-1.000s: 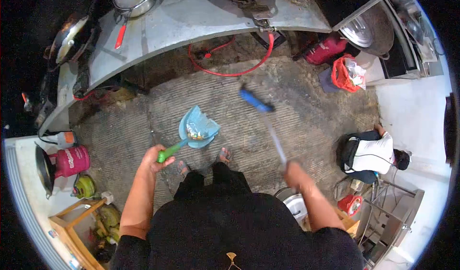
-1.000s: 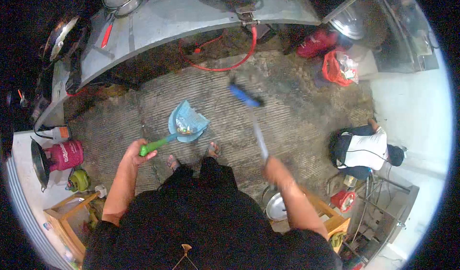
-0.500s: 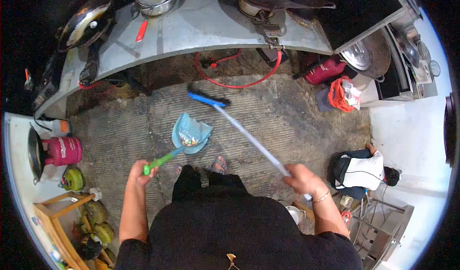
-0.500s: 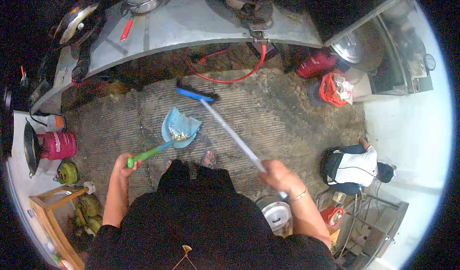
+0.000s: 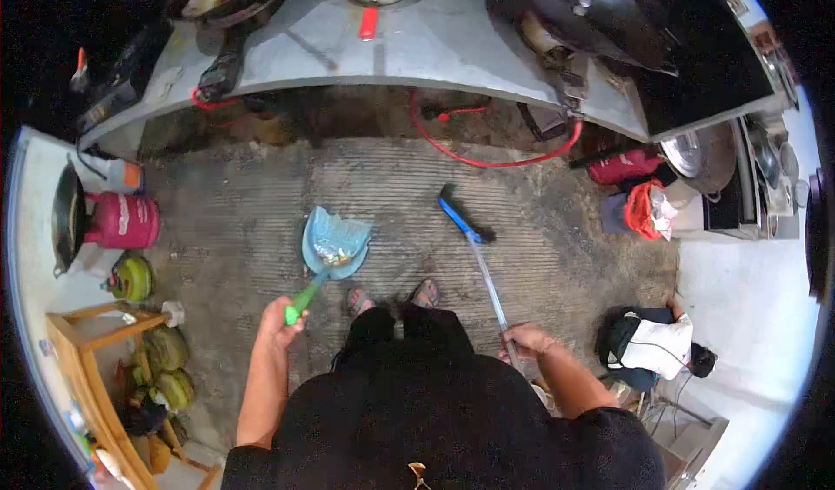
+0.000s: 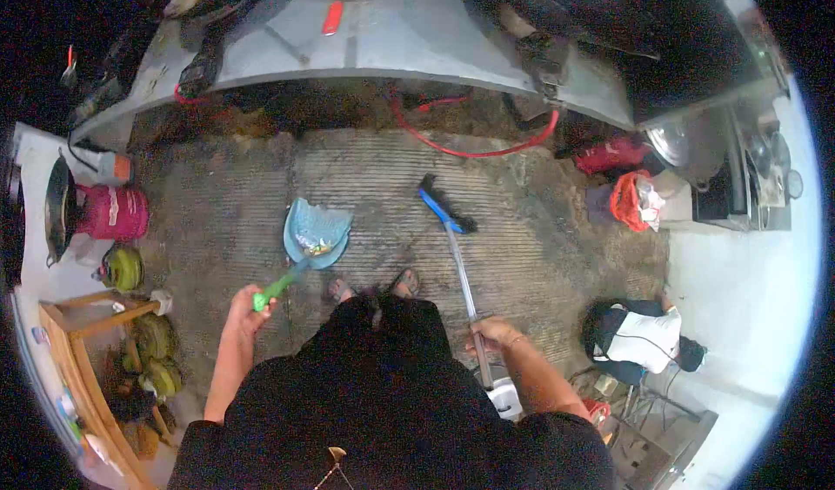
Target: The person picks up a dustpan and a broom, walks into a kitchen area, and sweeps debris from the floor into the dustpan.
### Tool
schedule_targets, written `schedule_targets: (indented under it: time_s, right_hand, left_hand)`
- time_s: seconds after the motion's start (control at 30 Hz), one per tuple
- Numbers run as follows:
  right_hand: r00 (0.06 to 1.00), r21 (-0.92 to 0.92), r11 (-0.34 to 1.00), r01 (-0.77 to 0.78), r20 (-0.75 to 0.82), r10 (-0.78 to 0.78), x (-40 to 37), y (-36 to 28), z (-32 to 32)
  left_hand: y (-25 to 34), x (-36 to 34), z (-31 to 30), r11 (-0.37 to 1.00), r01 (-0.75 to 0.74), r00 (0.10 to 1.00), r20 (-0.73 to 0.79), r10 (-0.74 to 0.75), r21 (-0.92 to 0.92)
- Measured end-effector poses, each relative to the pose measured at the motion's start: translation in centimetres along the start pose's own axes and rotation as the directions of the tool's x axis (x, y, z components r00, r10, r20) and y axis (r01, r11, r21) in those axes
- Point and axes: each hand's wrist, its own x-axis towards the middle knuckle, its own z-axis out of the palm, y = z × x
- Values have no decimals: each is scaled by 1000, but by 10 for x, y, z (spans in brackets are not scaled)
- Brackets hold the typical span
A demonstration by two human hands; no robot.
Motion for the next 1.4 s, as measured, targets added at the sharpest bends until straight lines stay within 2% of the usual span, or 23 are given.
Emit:
schedule_targets:
  time_s: [0.07,0.13,0.2,0.3,0.33,0.4,0.43,0.47,0.53,0.57,0.6,0.7,0.77,0.83,0.97,1.07,1.13,1.17,1.2,1.23,1.3,1.37,1.4]
  right_hand:
    - [997,-52,996,78,33,-77,41,9,12]
    - [988,-131,989,71,-124,-87,51,14,24]
    - [923,-389,921,10,-352,-159,28,-2,46]
    - [916,-281,960,14,-382,-125,12,-3,50]
    - [915,-295,956,5,-384,-123,15,4,46]
    - [878,-731,676,92,-261,-401,26,12,34]
    - [910,-527,848,64,-317,-266,-7,-15,62]
    - [911,-538,841,59,-316,-266,-3,-17,58]
    - [836,-776,517,362,25,-548,3,-27,54]
    - [886,-708,666,236,-126,-447,8,-43,58]
    - [886,-721,651,237,-114,-449,26,-50,50]
    - [776,-875,414,251,-73,-626,83,-83,34]
    - [753,-847,443,296,-79,-653,104,-127,48]
    - [597,-936,199,290,15,-802,130,-167,63]
    - [536,-930,191,315,8,-844,204,-248,94]
    - [336,-932,-21,361,151,-930,291,-316,104]
    - [227,-889,-33,456,152,-962,332,-361,118]
    - [311,-824,-3,567,217,-925,339,-381,128]
    - [286,-802,132,582,50,-957,349,-396,141]
    - [240,-882,-158,443,287,-927,371,-414,135]
    - [362,-944,208,258,-105,-926,351,-441,171]
    - [363,-940,177,290,-63,-929,382,-475,167]
    - [271,-983,11,181,40,-962,377,-484,172]
  left_hand:
    - [2,3,-12,998,53,993,100,-57,39]
    - [5,-9,10,1000,7,1000,12,-7,17]
    - [11,-17,21,999,-37,996,-77,37,-2]
    - [18,-29,36,976,-187,982,34,184,107]
    - [13,-28,39,979,-181,983,27,179,93]
    - [5,-25,46,908,-339,933,-35,358,246]
    - [1,-23,53,894,-367,915,-75,397,256]
    - [-4,-19,53,899,-364,915,-84,394,245]
    - [-23,-5,50,687,-589,718,-113,686,426]
    - [-32,5,48,688,-631,683,-164,712,358]
    - [-31,6,52,692,-632,678,-182,712,348]
    - [-37,12,54,567,-756,488,-296,821,327]
    - [-42,21,49,580,-751,466,-369,804,316]
    - [-43,31,49,555,-772,402,-439,804,310]
    - [-38,31,61,560,-745,358,-493,793,361]
    - [-43,34,61,536,-716,327,-463,824,447]
    - [-50,40,57,481,-686,284,-407,868,546]
    - [-50,40,56,488,-681,279,-424,862,545]
    - [-51,40,55,464,-693,258,-412,874,552]
    - [-51,39,55,441,-703,238,-400,885,558]
    - [-51,37,55,474,-737,259,-447,856,482]
    - [-50,33,53,514,-742,297,-477,827,430]
    - [-51,33,52,520,-737,294,-488,822,432]
